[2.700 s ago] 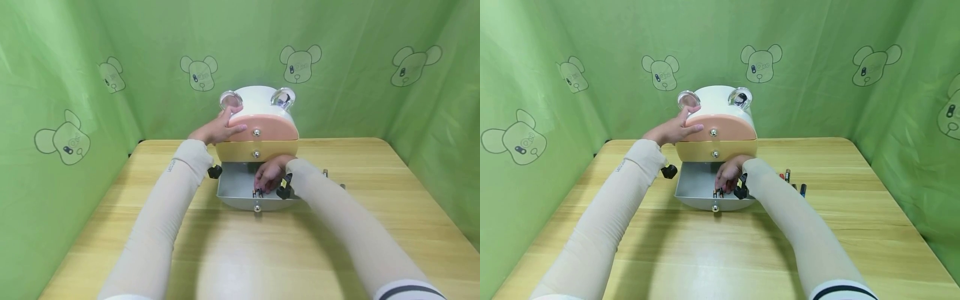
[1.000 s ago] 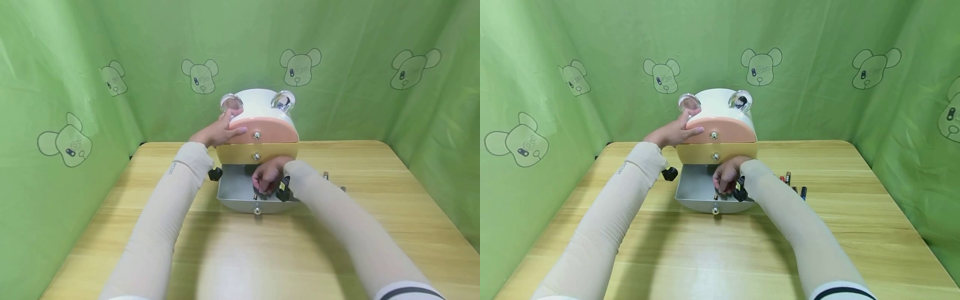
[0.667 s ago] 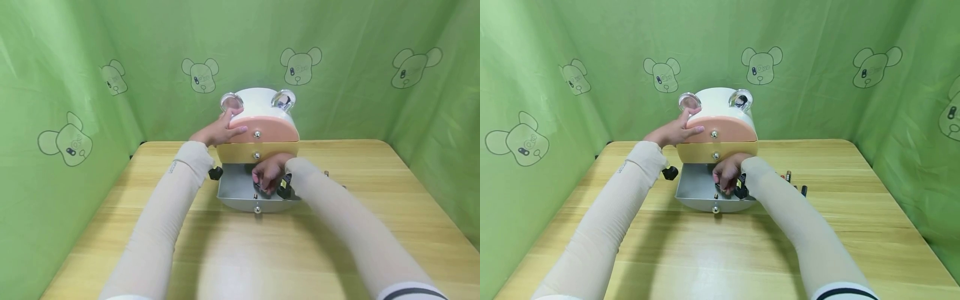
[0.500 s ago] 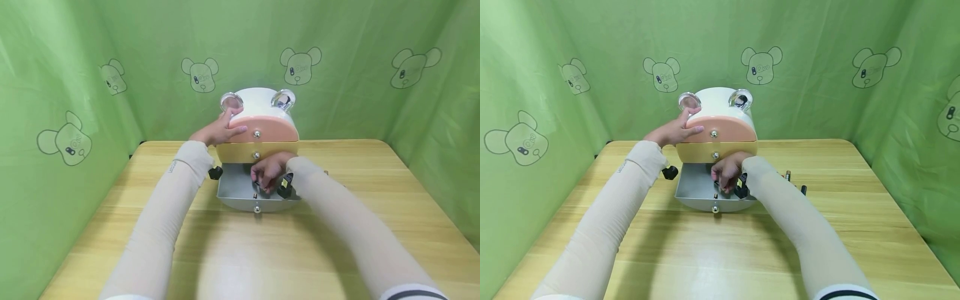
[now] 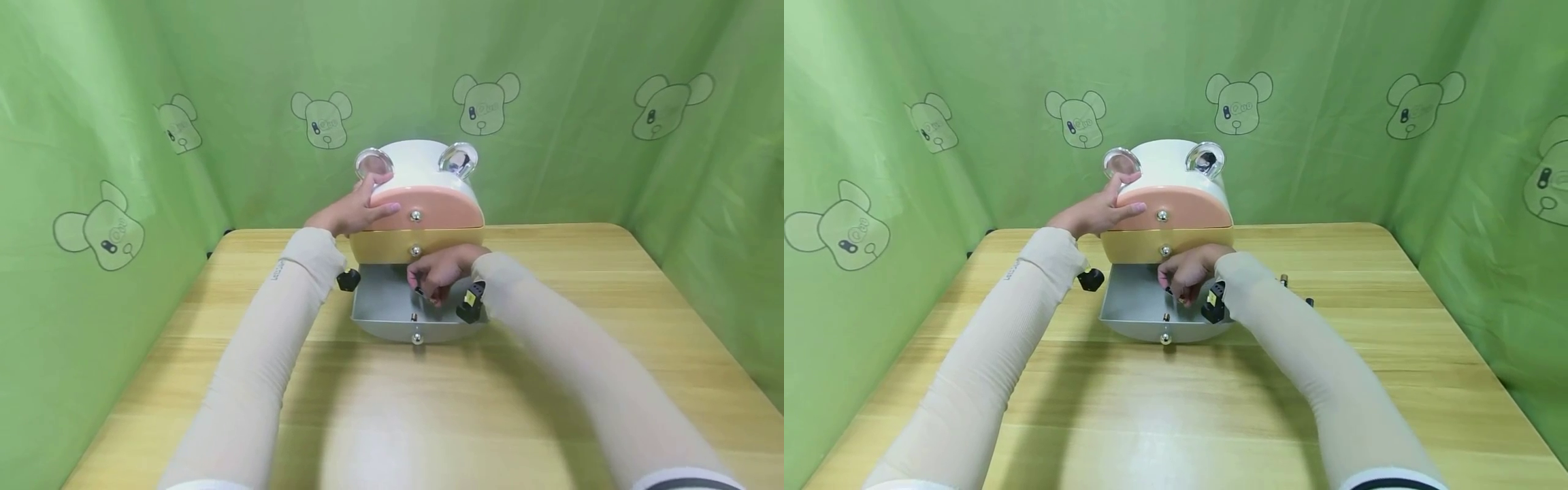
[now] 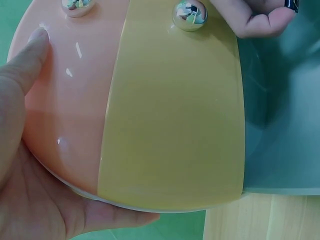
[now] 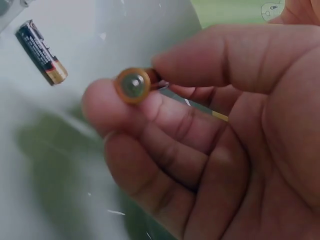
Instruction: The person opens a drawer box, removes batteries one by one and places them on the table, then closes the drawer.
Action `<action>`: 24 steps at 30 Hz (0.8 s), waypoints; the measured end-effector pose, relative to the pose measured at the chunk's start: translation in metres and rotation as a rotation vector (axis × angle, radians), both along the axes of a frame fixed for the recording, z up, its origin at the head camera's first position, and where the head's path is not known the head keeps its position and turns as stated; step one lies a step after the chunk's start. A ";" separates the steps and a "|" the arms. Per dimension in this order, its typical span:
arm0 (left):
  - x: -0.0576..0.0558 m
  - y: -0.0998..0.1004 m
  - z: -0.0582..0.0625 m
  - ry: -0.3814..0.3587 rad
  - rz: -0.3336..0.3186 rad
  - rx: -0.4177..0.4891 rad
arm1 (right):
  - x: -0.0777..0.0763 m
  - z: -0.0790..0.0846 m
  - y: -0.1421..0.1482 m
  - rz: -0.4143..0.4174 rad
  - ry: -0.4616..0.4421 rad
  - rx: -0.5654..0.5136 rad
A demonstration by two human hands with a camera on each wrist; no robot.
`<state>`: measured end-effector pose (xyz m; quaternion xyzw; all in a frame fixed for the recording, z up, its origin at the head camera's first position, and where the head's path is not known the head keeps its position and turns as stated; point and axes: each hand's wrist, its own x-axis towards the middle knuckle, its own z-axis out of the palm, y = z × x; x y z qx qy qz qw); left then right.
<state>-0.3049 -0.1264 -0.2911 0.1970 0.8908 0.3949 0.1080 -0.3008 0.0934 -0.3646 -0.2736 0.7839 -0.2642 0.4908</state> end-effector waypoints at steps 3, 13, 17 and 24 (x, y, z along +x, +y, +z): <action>0.000 0.000 0.000 0.009 0.000 -0.004 | 0.003 0.002 0.001 -0.004 0.009 0.000; 0.002 -0.001 0.002 0.007 0.001 0.005 | 0.008 0.008 0.011 -0.004 0.061 -0.037; 0.001 -0.001 0.001 0.002 0.000 -0.002 | 0.010 0.010 0.016 -0.011 0.088 -0.034; -0.002 0.000 0.000 -0.007 -0.012 0.009 | 0.012 0.015 0.027 -0.014 0.117 -0.058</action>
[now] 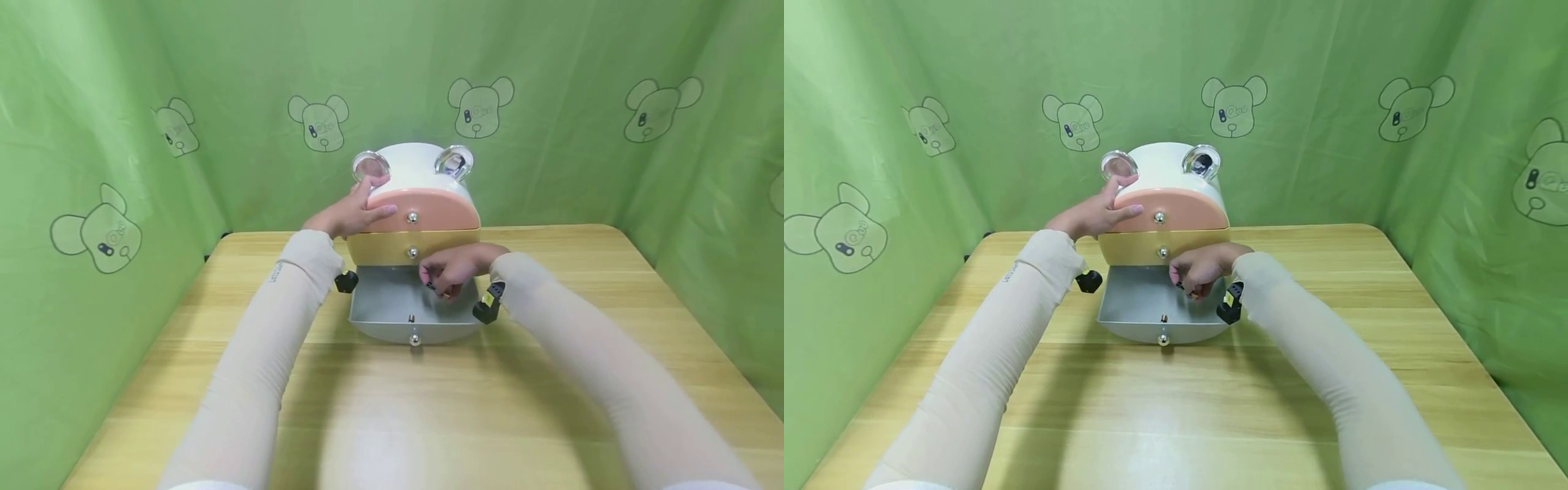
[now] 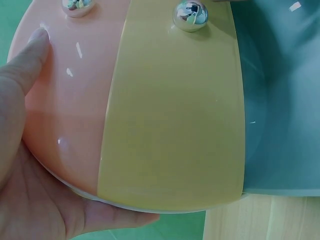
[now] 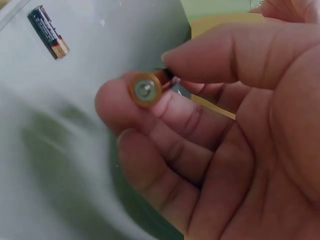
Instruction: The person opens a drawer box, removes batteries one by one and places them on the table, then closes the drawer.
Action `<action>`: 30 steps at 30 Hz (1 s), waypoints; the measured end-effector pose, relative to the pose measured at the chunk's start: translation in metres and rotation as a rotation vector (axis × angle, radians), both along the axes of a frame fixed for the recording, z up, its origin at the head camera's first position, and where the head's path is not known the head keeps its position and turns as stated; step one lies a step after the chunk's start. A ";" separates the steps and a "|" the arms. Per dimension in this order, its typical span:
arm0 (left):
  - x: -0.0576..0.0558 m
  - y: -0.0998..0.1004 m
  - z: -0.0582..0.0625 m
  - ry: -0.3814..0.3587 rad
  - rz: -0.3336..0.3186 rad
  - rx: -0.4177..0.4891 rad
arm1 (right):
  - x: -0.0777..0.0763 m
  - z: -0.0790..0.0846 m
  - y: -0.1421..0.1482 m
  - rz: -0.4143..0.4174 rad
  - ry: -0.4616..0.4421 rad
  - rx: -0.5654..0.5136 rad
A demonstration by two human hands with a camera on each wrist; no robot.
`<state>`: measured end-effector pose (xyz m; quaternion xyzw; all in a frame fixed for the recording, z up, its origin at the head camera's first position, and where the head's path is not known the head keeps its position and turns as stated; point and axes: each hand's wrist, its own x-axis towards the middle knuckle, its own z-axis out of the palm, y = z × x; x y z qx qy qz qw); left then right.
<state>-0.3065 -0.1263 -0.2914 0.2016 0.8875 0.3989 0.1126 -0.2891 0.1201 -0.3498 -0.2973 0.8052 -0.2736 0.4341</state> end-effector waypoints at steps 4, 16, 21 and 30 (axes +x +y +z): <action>0.001 0.001 0.001 0.004 -0.001 -0.002 | 0.002 0.003 0.004 -0.018 0.008 -0.008; 0.005 0.000 0.002 0.019 0.008 -0.004 | 0.004 0.008 0.015 -0.074 0.023 -0.011; 0.004 0.000 0.001 0.021 0.011 -0.010 | 0.005 0.013 0.022 -0.079 0.036 -0.025; 0.004 0.000 0.001 0.013 0.006 -0.006 | 0.008 0.015 0.036 -0.086 0.024 -0.024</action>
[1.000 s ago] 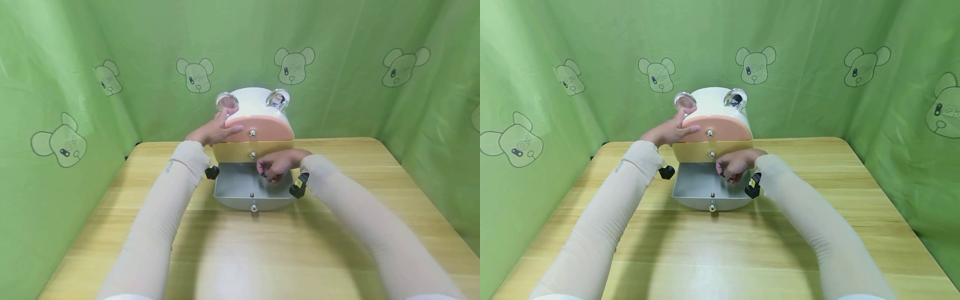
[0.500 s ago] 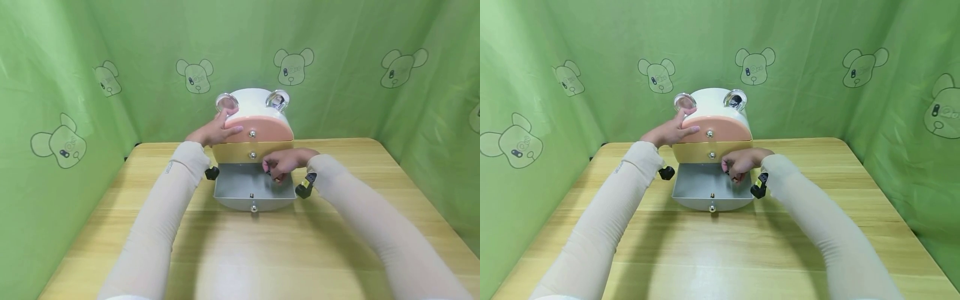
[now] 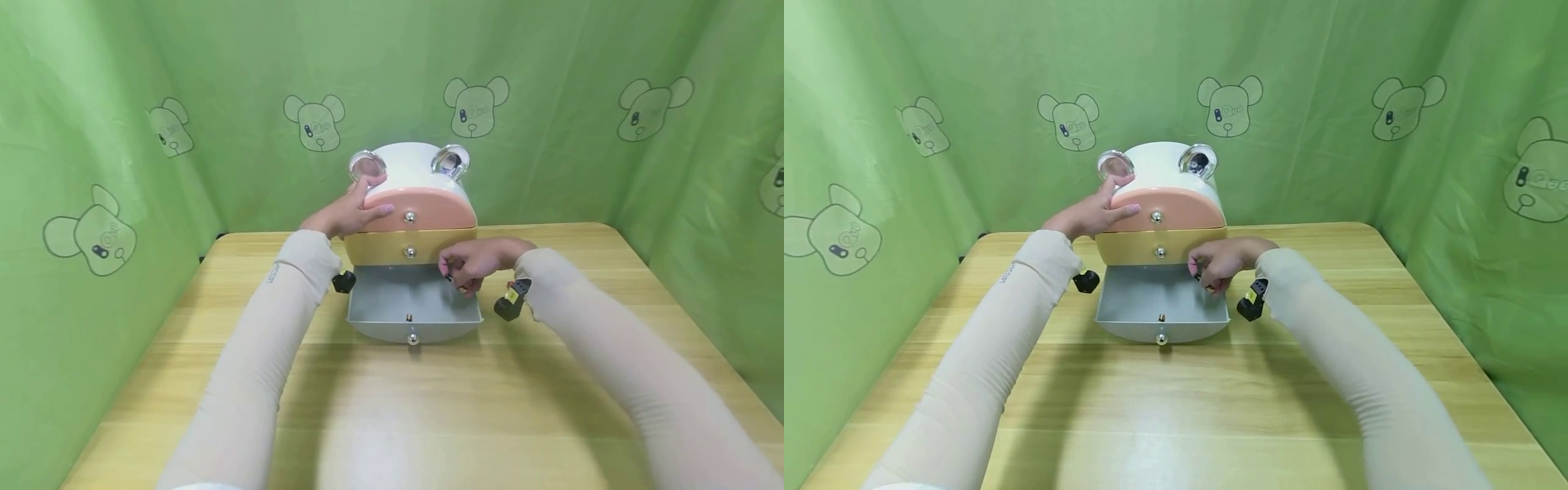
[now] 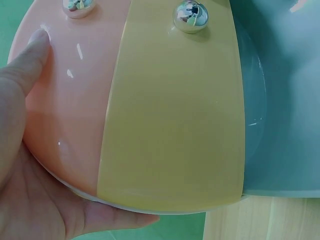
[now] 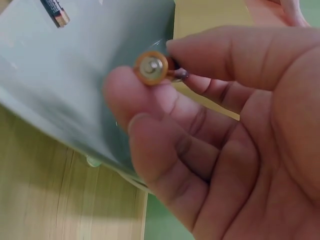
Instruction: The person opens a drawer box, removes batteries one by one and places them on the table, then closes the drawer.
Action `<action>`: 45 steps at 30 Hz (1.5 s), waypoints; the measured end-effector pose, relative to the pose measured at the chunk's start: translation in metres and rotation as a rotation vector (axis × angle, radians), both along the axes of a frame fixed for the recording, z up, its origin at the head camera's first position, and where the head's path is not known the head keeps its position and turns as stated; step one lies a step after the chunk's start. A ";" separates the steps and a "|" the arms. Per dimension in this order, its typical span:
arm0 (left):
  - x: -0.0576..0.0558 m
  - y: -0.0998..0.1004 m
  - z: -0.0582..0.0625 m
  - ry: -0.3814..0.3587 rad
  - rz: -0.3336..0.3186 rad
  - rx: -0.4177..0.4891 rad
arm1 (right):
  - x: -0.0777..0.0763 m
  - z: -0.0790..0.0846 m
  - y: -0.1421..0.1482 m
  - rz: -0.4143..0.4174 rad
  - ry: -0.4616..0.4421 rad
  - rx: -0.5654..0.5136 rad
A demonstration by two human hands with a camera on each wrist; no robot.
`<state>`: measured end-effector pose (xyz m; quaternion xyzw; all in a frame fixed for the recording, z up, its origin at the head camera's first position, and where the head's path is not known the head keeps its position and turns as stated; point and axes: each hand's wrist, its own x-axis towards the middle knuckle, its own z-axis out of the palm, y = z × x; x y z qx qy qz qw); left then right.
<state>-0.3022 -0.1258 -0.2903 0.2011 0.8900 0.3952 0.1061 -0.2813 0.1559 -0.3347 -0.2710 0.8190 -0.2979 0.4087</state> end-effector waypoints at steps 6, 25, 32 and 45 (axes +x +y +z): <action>0.000 0.000 0.000 0.000 0.003 0.005 | 0.000 -0.001 0.006 -0.014 0.007 -0.001; 0.001 0.001 0.000 0.009 -0.002 -0.009 | 0.004 0.001 0.035 -0.097 -0.013 -0.006; 0.000 0.001 -0.001 0.006 -0.004 -0.012 | 0.004 -0.001 0.047 -0.105 -0.036 -0.016; -0.002 0.000 -0.001 0.016 -0.008 -0.019 | -0.002 -0.018 0.075 -0.218 -0.039 -0.055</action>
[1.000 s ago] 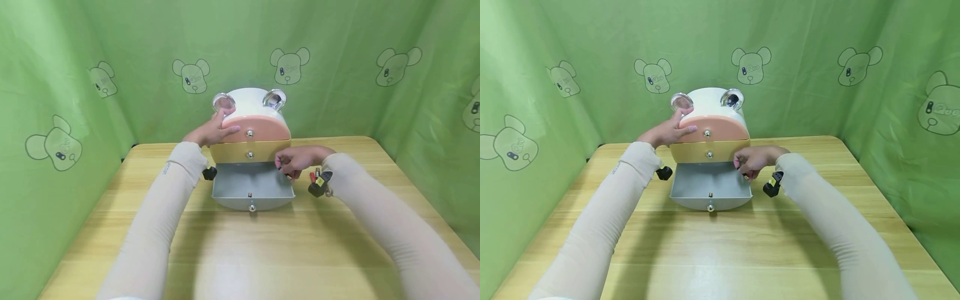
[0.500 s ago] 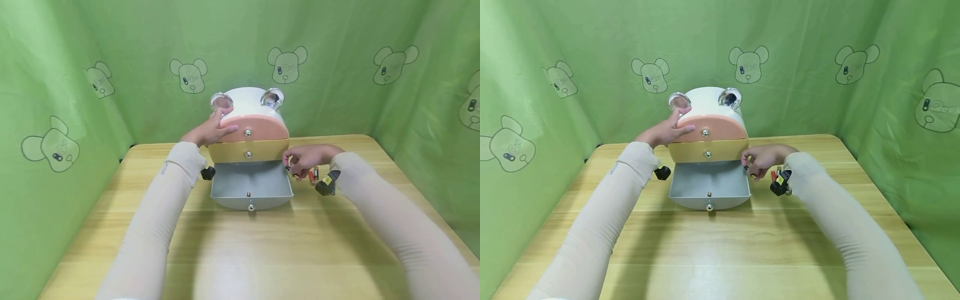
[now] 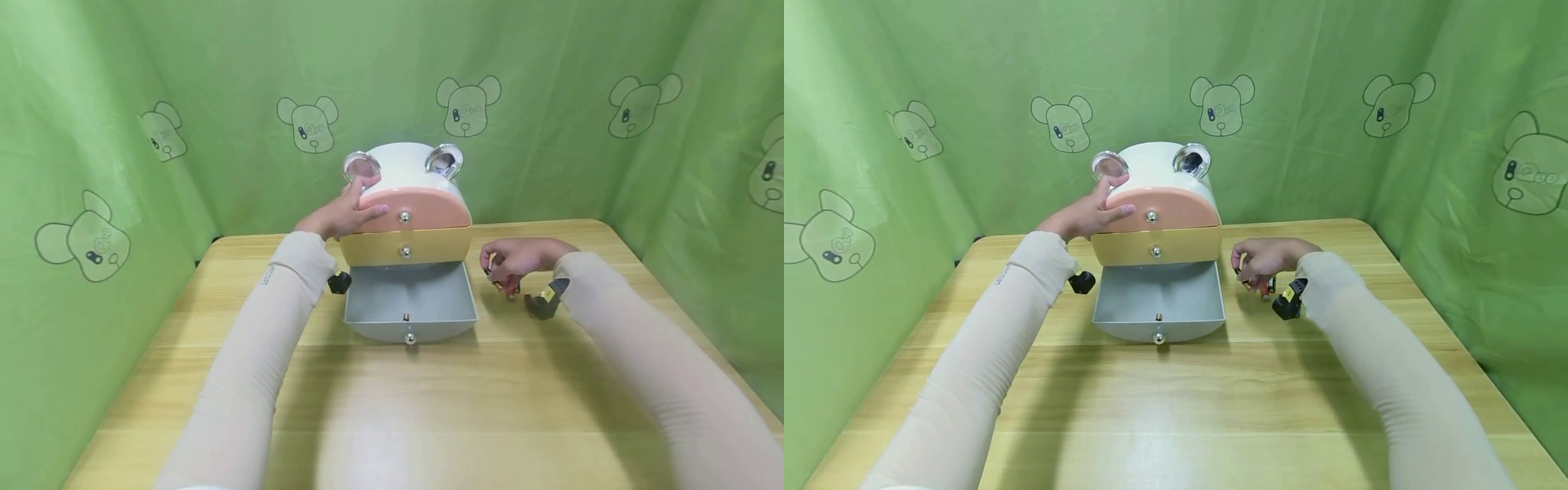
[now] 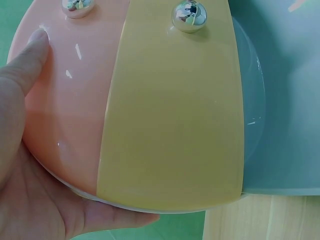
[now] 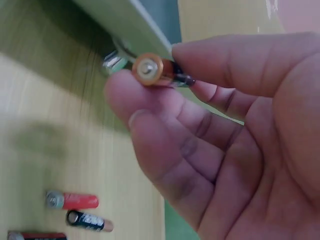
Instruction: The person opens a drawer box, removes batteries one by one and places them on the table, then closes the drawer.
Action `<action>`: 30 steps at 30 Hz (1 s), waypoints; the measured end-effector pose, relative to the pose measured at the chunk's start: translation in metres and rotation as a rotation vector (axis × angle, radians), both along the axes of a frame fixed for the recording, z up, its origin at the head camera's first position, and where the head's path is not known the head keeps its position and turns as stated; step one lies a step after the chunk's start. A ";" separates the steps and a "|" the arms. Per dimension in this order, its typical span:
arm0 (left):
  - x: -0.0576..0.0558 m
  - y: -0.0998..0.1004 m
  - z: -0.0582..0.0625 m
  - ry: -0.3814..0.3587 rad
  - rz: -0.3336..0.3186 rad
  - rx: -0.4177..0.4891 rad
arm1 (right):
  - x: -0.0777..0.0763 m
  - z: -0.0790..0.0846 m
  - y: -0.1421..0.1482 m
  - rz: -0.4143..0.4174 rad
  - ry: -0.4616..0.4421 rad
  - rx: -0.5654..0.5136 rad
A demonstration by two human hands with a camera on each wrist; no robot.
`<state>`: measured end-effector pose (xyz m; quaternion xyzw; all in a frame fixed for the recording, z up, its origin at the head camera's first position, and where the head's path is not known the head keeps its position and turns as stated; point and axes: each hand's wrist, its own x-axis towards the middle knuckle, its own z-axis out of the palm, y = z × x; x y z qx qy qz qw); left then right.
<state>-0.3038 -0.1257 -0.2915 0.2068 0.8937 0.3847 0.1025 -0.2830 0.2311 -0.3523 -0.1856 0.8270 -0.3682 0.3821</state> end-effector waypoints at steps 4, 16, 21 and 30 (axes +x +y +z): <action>0.001 0.000 0.001 -0.001 0.001 -0.004 | -0.002 -0.006 0.009 -0.032 -0.001 0.008; 0.003 0.001 0.002 0.001 -0.009 0.009 | -0.010 -0.029 0.037 -0.132 0.022 -0.029; 0.002 0.000 0.000 0.010 -0.012 0.004 | -0.013 -0.041 0.048 -0.182 0.063 -0.016; 0.002 0.000 0.001 0.012 -0.009 -0.001 | -0.017 -0.055 0.066 -0.256 0.112 0.021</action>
